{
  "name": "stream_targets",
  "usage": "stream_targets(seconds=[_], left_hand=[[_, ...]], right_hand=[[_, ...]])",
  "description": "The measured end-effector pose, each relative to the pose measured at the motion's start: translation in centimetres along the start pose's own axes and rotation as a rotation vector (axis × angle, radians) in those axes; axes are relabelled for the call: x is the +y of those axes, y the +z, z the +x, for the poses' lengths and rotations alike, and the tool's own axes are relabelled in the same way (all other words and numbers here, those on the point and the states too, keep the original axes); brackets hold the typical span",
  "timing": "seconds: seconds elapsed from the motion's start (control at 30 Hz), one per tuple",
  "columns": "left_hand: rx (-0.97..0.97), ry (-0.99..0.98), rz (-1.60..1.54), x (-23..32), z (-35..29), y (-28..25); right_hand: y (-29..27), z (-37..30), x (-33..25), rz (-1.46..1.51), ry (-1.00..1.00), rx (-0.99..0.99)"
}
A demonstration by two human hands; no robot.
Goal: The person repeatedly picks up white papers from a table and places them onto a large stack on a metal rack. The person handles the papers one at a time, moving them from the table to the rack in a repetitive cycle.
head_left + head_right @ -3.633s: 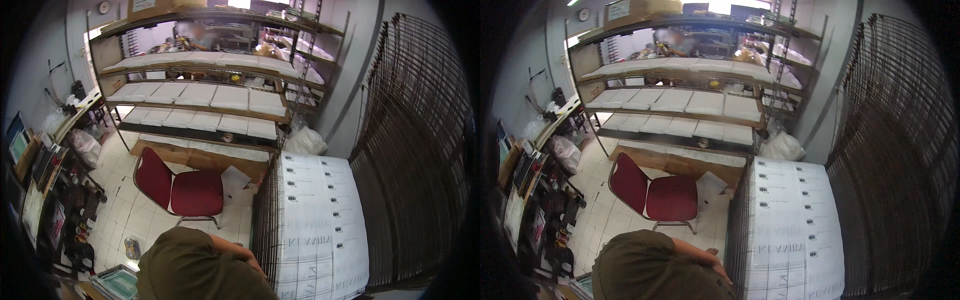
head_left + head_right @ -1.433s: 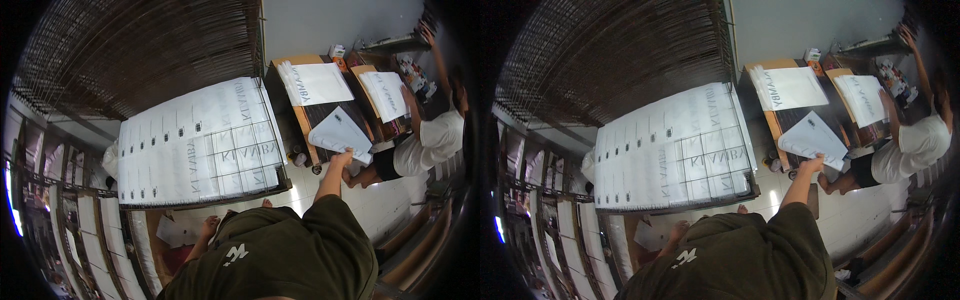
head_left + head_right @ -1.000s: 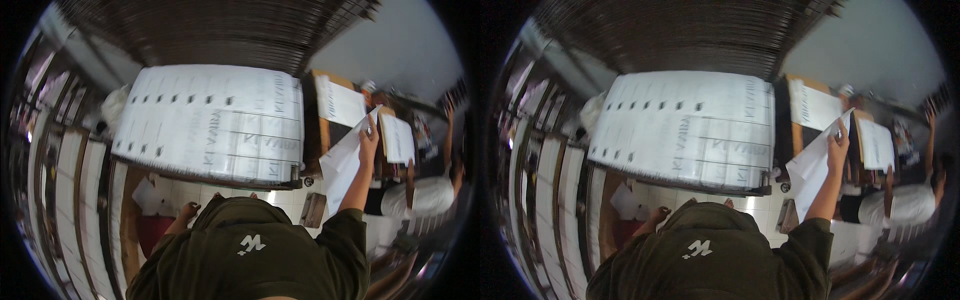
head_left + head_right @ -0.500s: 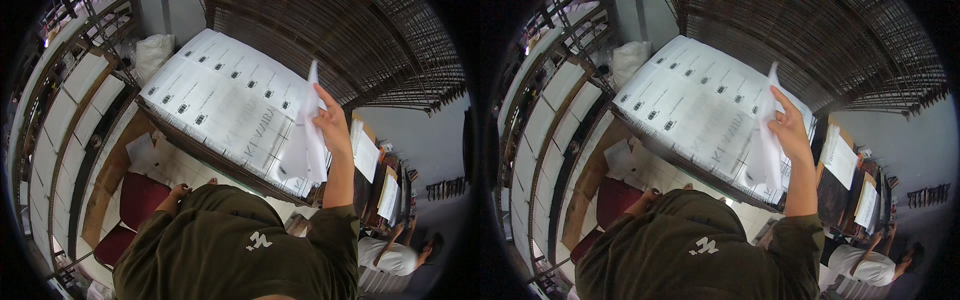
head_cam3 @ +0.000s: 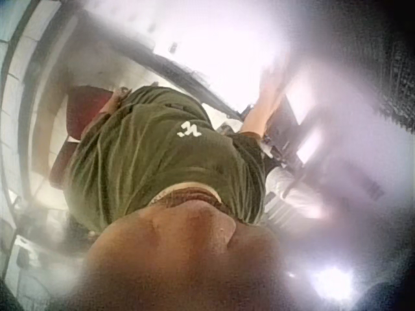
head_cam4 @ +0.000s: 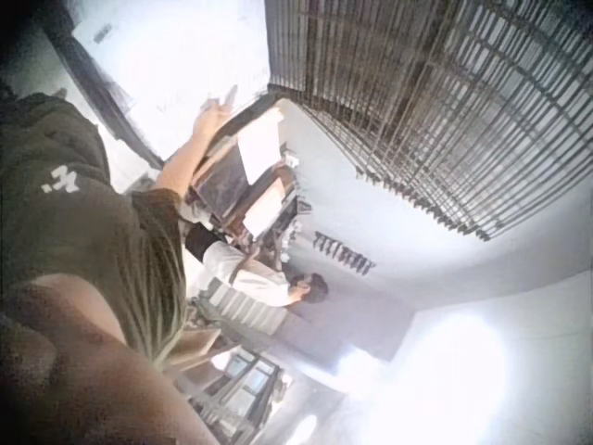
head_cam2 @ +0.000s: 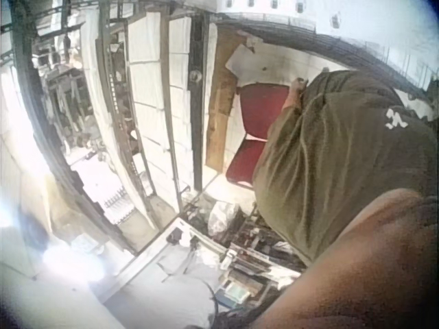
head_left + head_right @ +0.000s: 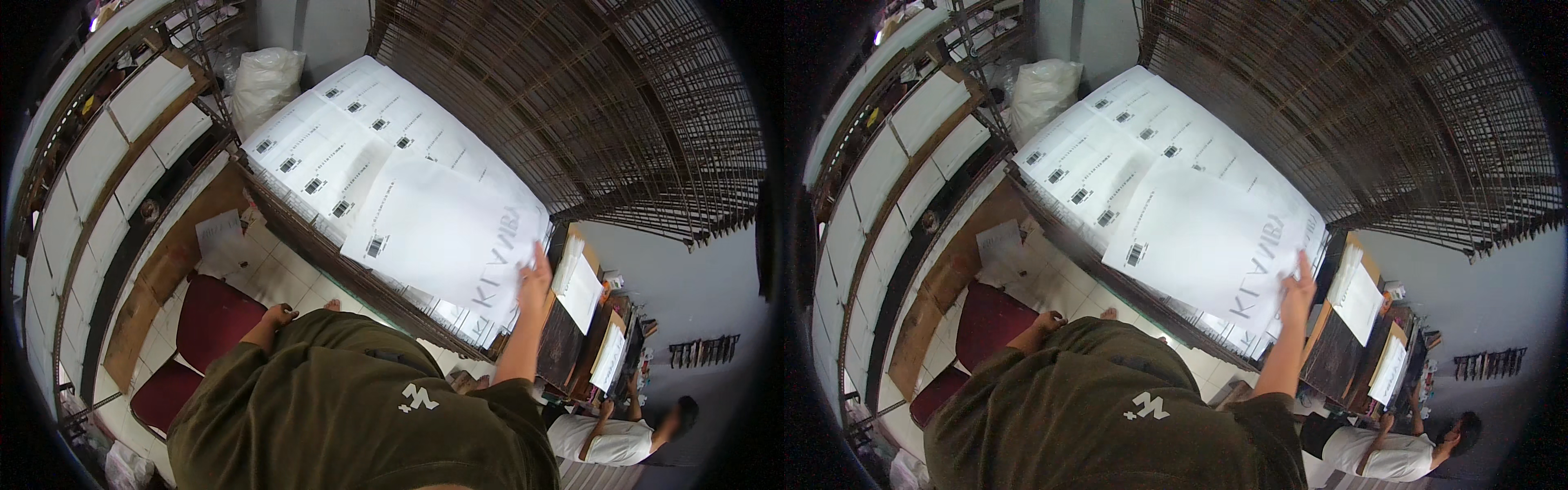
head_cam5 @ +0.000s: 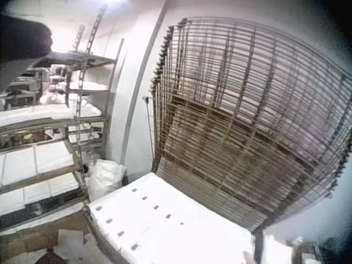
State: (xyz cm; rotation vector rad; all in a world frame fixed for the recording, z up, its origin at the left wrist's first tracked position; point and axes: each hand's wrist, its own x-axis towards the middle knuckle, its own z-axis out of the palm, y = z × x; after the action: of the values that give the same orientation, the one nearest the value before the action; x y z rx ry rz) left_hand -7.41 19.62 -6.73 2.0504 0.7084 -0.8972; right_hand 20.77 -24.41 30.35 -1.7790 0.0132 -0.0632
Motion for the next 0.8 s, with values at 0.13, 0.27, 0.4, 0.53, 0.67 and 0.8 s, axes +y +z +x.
stream_targets(seconds=[0.13, 0.27, 0.4, 0.53, 0.67, 0.8], left_hand=[[-0.044, 0.023, 0.094, -0.9, 0.5, -0.6], [0.009, 0.008, 0.086, 1.2, -2.0, -4.3], [0.094, 0.1, 0.097, -0.6, -1.0, -5.0], [0.057, 0.06, 0.073, 1.3, -2.0, -5.9], [0.038, 0.034, 0.036, 0.9, -1.5, -4.8], [0.019, 0.017, 0.058, 1.9, -2.3, -4.7]], right_hand=[[-0.1, 0.2, 13.1, 0.172, 0.04, 0.072], [0.7, -0.1, 18.5, 0.172, 0.183, 0.078], [1.0, 0.6, 21.7, 0.076, 0.157, 0.072], [1.0, 0.7, 21.9, 0.096, 0.189, 0.047], [0.0, 1.3, 23.8, 0.15, 0.105, 0.034], [1.7, 0.9, 20.7, 0.102, 0.131, 0.04]])
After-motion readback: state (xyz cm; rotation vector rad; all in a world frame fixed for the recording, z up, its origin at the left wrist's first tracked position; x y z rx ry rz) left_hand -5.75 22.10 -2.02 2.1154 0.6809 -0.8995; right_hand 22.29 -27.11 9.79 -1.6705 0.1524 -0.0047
